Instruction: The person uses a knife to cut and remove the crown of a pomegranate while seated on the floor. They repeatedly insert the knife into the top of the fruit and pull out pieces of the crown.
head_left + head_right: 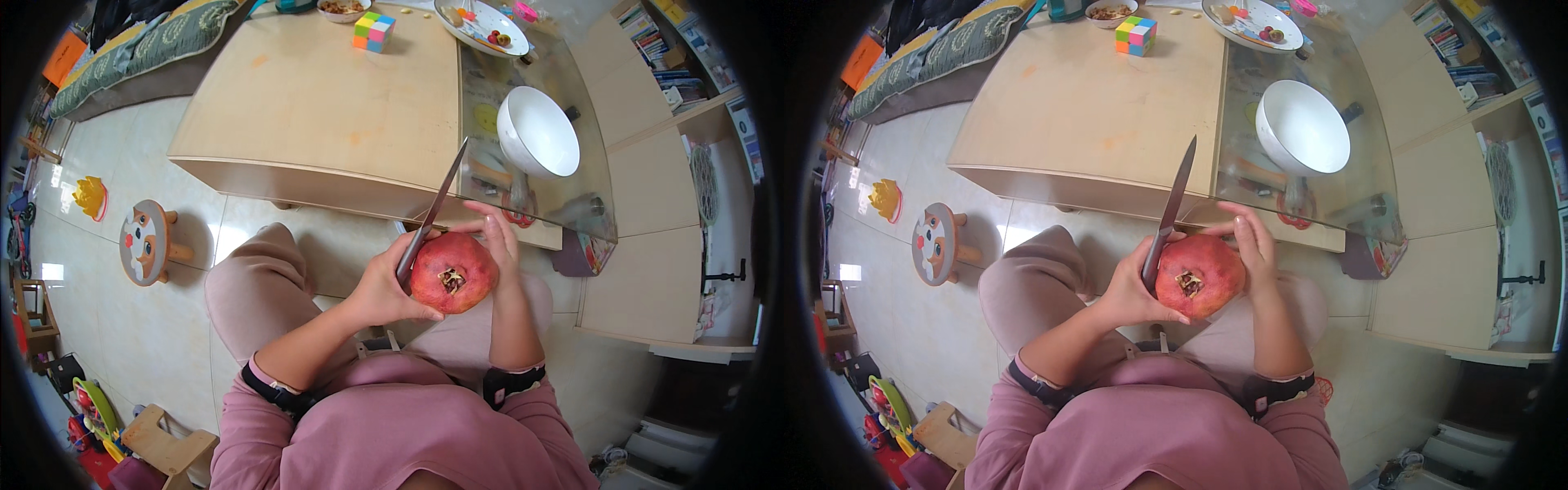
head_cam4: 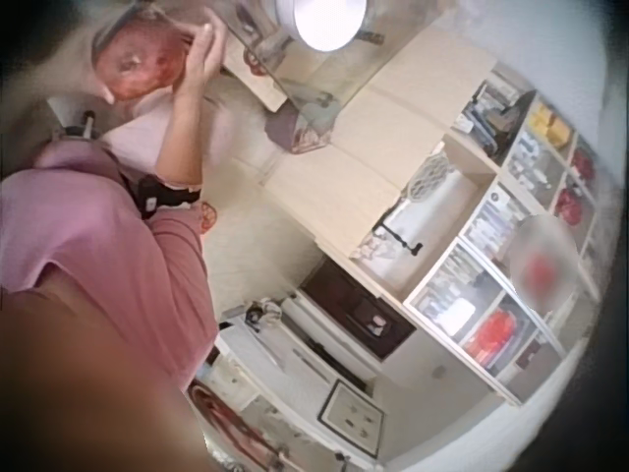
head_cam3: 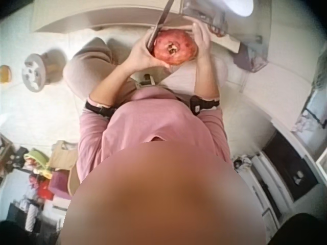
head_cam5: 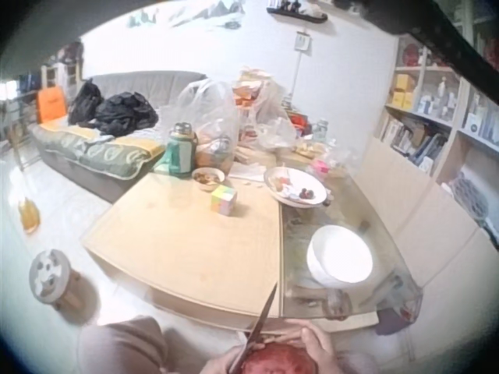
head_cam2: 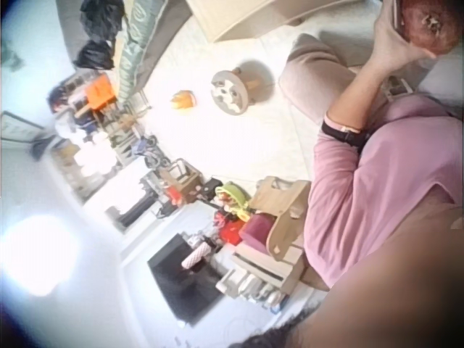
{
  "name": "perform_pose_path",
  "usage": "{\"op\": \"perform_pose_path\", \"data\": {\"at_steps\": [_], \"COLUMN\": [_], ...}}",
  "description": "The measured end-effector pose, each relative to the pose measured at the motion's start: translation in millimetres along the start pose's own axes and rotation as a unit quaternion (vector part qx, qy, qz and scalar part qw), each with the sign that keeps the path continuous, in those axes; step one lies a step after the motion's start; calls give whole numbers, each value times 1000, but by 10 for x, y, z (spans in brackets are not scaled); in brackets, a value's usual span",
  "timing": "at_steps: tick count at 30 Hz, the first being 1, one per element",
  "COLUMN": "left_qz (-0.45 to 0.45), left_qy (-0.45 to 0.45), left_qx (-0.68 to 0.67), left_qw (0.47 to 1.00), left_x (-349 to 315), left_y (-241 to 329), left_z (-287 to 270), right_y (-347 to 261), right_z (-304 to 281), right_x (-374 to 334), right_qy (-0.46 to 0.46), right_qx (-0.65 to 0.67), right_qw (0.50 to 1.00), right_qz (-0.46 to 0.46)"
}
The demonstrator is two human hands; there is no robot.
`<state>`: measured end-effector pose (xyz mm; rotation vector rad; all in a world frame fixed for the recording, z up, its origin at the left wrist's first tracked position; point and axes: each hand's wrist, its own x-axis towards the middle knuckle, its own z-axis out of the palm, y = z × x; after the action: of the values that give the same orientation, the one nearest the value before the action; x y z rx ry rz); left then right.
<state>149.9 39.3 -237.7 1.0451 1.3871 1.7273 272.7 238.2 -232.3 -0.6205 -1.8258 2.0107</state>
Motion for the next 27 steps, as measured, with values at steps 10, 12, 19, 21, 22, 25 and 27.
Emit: {"op": "perform_pose_path", "data": {"at_steps": [10, 12, 19, 21, 22, 25, 27], "left_qz": [19, 5, 70, 72, 73, 77, 88], "left_qy": [133, 142, 198, 203, 206, 216, 223], "left_qx": [32, 39, 104, 122, 131, 148, 153], "left_qw": [990, 989, 972, 969, 967, 962, 959], "left_x": [-73, -86, -107, -122, -126, -134, -132], "left_y": [-59, -75, -95, -87, -84, -85, -97], "left_z": [-14, -16, -6, 3, 7, 12, 8], "right_y": [-157, -228, -312, -282, -271, -253, -248], "right_z": [333, 333, 375, 495, 553, 689, 741], "right_x": [-341, -409, -515, -512, -498, -454, -440], "right_qy": [178, 126, -101, -95, -101, -71, -60], "right_qx": [-176, -196, 88, 120, 150, 159, 168], "right_qw": [965, 971, 991, 988, 983, 985, 984], "right_qz": [-81, -51, 16, 15, 13, -4, -6]}}
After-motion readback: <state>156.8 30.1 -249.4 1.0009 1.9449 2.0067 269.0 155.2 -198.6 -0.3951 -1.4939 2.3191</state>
